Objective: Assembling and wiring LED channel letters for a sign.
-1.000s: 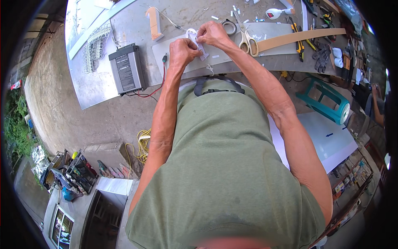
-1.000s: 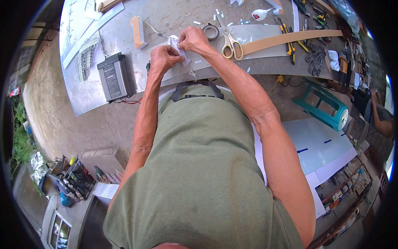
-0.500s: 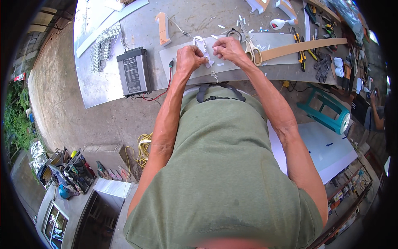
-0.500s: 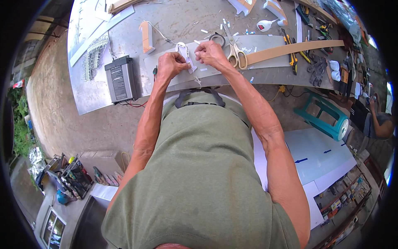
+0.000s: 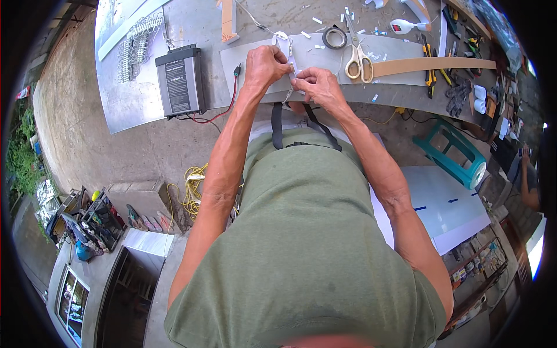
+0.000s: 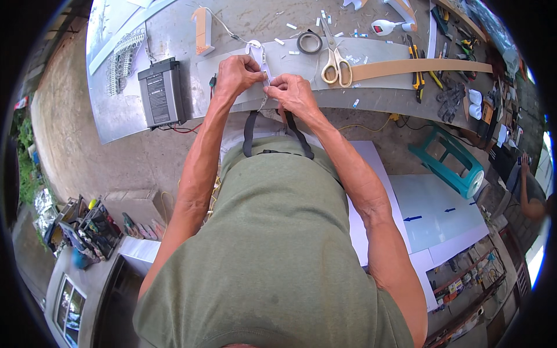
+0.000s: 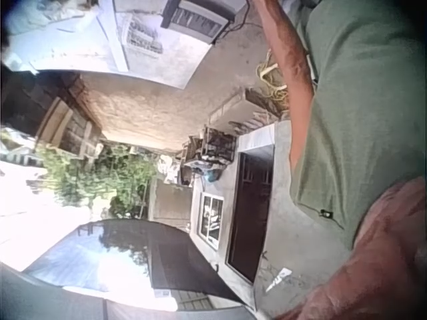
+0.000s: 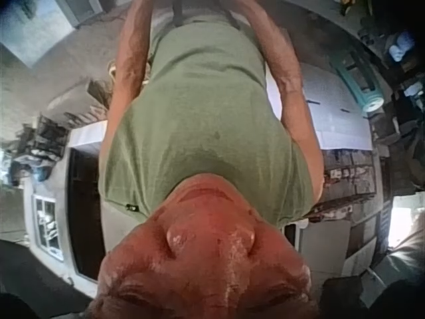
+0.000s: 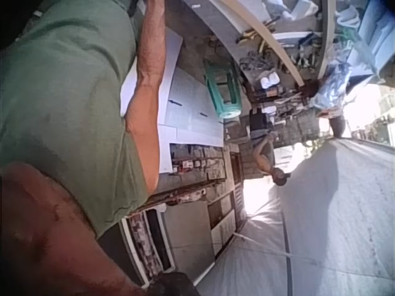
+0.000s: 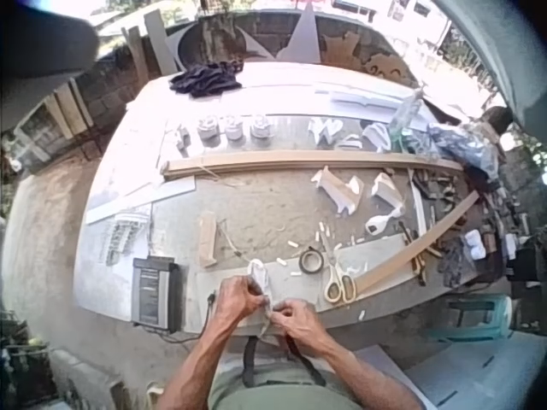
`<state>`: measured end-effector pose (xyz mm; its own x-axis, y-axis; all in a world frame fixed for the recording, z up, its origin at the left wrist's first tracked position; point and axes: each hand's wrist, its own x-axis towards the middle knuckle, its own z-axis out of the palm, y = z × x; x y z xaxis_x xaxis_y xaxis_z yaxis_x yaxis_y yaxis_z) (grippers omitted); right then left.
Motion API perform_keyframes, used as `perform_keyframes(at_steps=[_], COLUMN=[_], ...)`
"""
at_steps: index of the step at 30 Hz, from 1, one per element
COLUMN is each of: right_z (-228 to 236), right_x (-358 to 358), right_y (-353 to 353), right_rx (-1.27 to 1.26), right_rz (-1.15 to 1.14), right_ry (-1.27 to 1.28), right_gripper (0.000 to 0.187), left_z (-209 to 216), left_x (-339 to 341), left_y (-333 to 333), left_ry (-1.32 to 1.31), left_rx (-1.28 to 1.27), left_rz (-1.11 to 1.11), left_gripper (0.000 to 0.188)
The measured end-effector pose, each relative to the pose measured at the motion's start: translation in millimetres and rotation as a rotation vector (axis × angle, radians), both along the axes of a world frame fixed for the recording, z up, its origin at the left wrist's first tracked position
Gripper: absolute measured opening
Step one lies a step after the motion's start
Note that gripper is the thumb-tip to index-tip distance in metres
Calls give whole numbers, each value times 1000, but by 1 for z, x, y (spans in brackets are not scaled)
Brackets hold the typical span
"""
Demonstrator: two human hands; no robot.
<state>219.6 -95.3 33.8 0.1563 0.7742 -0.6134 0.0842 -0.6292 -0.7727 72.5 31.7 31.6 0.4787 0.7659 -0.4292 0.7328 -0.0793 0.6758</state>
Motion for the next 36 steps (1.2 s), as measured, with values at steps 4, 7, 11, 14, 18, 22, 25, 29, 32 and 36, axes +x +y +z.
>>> perform_keyframes(at_steps=[4, 7, 11, 14, 18, 22, 25, 29, 32, 36], right_z=[10, 1, -6, 7, 8, 13, 10, 4, 12, 9], right_x=[-12, -14, 4, 17, 25, 23, 22, 20, 15, 12], right_y=[7, 9, 10, 16, 18, 16, 15, 15, 19, 20], right_rx=[26, 1, 17, -103, -154, -186, -144, -106, -130, -55], right_rz=[148, 142, 89, 154, 168, 171, 145, 99, 66, 97], right_ry=[-381, -506, -263, -78, 77, 105, 93, 70, 77, 6], right_gripper=[37, 34, 34, 29, 25, 27, 31, 33, 32, 29], left_z=[-3, -5, -5, -8, -10, -10, -11, -10, -12, -12], left_x=[-1, -2, 0, -2, -2, -3, -2, -4, -5, -3], left_y=[-1, -3, -3, -4, -4, -4, -5, -7, -7, -5], left_ry=[-7, -23, -24, -34, -37, -69, -78, -87, -99, -87], left_rx=[-6, 15, 24, 18, 40, 25, 31, 42, 60, 85], left_rz=[5, 17, 25, 31, 42, 49, 55, 47, 54, 28], left_gripper=[31, 29, 28, 29, 29, 28, 28, 27, 27, 28])
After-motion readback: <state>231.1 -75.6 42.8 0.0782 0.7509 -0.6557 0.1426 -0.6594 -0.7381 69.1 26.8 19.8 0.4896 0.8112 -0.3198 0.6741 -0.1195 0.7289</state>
